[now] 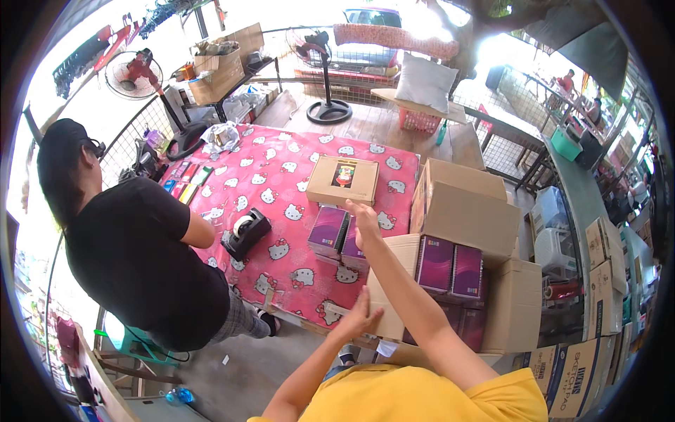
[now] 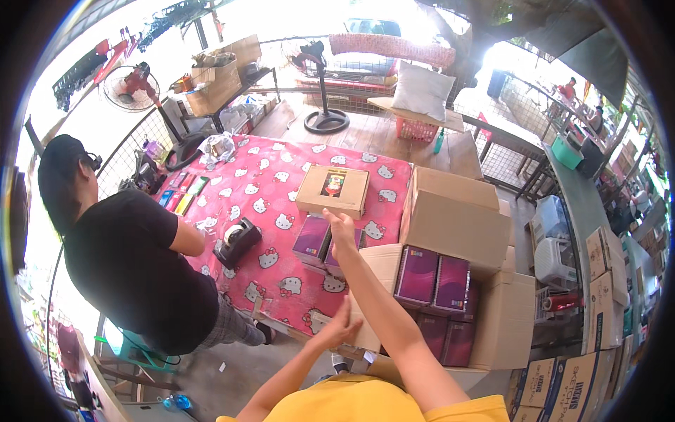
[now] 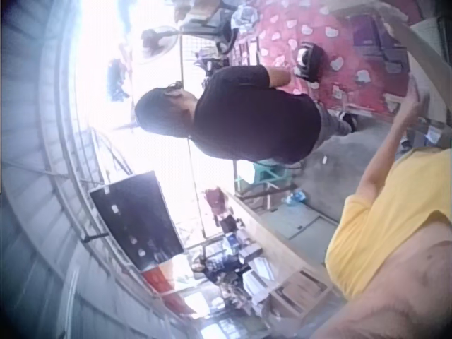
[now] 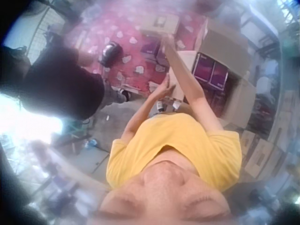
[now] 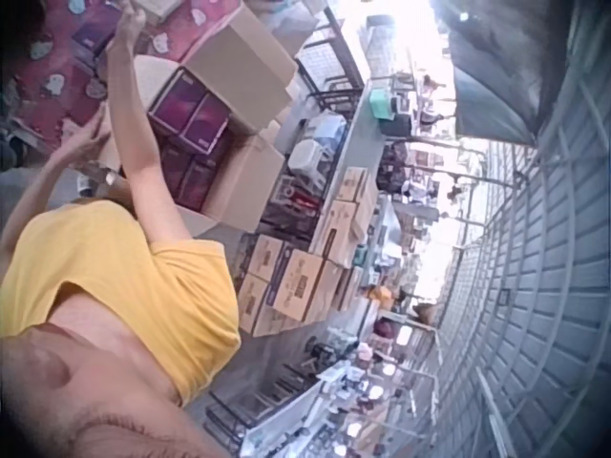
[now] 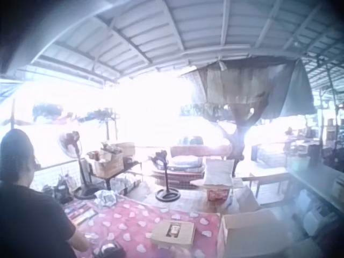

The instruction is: The person packs purple notebooks into a cardboard box, writes on the side of the box with a pen, and organizes packing supplies like tape.

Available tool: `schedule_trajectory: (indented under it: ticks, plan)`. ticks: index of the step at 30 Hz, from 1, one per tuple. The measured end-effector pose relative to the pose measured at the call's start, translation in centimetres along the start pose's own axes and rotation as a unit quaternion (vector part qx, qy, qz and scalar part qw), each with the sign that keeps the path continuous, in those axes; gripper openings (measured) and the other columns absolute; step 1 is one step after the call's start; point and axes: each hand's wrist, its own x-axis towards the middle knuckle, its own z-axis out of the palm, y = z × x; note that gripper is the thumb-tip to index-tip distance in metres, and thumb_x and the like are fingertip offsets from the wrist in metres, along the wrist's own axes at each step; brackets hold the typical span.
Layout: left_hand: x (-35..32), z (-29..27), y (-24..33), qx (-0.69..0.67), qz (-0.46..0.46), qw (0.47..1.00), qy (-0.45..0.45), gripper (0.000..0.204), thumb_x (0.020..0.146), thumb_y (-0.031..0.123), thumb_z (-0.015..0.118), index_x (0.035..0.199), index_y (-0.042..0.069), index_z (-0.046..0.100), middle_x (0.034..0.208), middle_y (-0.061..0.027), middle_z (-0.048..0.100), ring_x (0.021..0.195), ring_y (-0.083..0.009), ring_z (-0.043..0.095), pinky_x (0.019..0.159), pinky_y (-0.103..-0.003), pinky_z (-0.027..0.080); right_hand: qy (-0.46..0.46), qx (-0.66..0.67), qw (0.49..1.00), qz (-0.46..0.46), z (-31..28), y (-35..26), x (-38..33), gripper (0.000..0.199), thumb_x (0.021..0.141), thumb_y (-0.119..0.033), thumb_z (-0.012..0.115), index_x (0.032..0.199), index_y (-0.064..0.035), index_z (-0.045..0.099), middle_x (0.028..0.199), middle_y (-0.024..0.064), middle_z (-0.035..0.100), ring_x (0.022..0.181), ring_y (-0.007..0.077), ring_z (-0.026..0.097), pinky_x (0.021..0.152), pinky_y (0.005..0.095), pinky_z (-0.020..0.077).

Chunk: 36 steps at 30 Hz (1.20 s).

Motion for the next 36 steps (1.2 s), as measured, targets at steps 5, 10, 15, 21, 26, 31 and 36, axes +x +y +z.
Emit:
schedule_trajectory:
  ticks: [5, 10, 15, 21, 26, 31, 36]
  plan:
    - [1.5, -4.0, -2.9, 0.121, -0.052, 0.979, -0.158, 0.085, 0.093, 0.037, 0.06, 0.15, -0.001, 0.009, 0.152, -0.0312, 0.019, 0.132, -0.0342, 0.041, 0.109, -0.039, 0.033, 0.283, -0.415, 0.85, 0.16, -0.6, 5.5, 4.1, 0.117, 0.065, -0.042, 0.082, 0.148, 0.0036, 0.015, 0.138, 0.0293, 0.043, 0.134, 0.0361, 0.038, 0.112, 0.0454, 0.0299]
    - [9.0, -13.1, -2.1, 0.007, -0.092, 0.982, 0.165, 0.056, 0.083, 0.023, 0.07, 0.13, 0.001, 0.05, 0.13, -0.0225, 0.052, 0.117, -0.032, 0.051, 0.095, -0.036, 0.043, 0.079, -0.096, 0.933, 0.338, -10.5, 6.6, 6.8, 0.064, 0.071, -0.033, 0.084, 0.117, 0.0028, 0.058, 0.11, 0.0166, 0.066, 0.097, 0.0306, 0.064, 0.095, 0.0442, 0.0456]
    - [16.8, -22.9, -10.2, -0.105, -0.236, 0.95, 0.174, 0.067, 0.083, 0.049, 0.065, 0.131, 0.004, 0.051, 0.134, -0.0108, 0.053, 0.12, -0.0297, 0.048, 0.103, -0.038, 0.035, -0.084, 0.096, 0.953, 0.276, -5.3, 10.3, 3.7, 0.036, 0.081, -0.029, 0.077, 0.102, -0.0028, 0.063, 0.096, 0.0107, 0.068, 0.086, 0.0231, 0.066, 0.082, 0.0418, 0.053]
    - [18.6, -21.0, -12.2, -0.368, -0.244, 0.897, 0.023, 0.045, 0.089, 0.05, 0.058, 0.11, 0.011, 0.065, 0.1, -0.0018, 0.069, 0.09, -0.0153, 0.063, 0.079, -0.032, 0.049, 0.005, 0.068, 0.986, 0.149, -5.1, 10.9, 3.6, 0.035, 0.082, -0.035, 0.073, 0.097, -0.005, 0.063, 0.086, 0.0066, 0.068, 0.071, 0.0182, 0.067, 0.064, 0.0332, 0.0568]
    - [16.0, -23.6, -11.6, -0.309, -0.259, 0.915, 0.028, 0.05, 0.084, 0.048, 0.063, 0.114, 0.008, 0.062, 0.1, -0.006, 0.068, 0.088, -0.0197, 0.064, 0.079, -0.039, 0.052, -0.146, 0.2, 0.93, 0.272, -4.9, 10.6, 3.3, 0.051, 0.078, -0.032, 0.075, 0.114, -0.004, 0.052, 0.095, 0.0083, 0.062, 0.083, 0.0195, 0.064, 0.069, 0.0361, 0.0561]
    - [10.3, -24.3, -13.5, -0.473, -0.239, 0.846, 0.049, 0.059, 0.082, 0.041, 0.065, 0.129, 0.01, 0.048, 0.112, -0.0108, 0.062, 0.094, -0.024, 0.063, 0.082, -0.041, 0.053, -0.172, 0.14, 0.942, 0.25, -1.7, 9.8, 1.1, 0.065, 0.077, -0.026, 0.073, 0.132, -0.0137, 0.04, 0.093, 0.0044, 0.057, 0.076, 0.0197, 0.062, 0.069, 0.0373, 0.0569]
    - [0.5, -24.4, -15.0, -0.465, 0.112, 0.868, 0.136, 0.054, 0.091, 0.037, 0.056, 0.132, 0.003, 0.047, 0.121, -0.0193, 0.061, 0.106, -0.0292, 0.063, 0.09, -0.043, 0.052, -0.296, 0.16, 0.928, 0.159, -1.0, 6.8, -2.2, 0.058, 0.08, -0.027, 0.066, 0.131, -0.0066, 0.046, 0.099, 0.0111, 0.063, 0.084, 0.0241, 0.066, 0.076, 0.041, 0.0572]
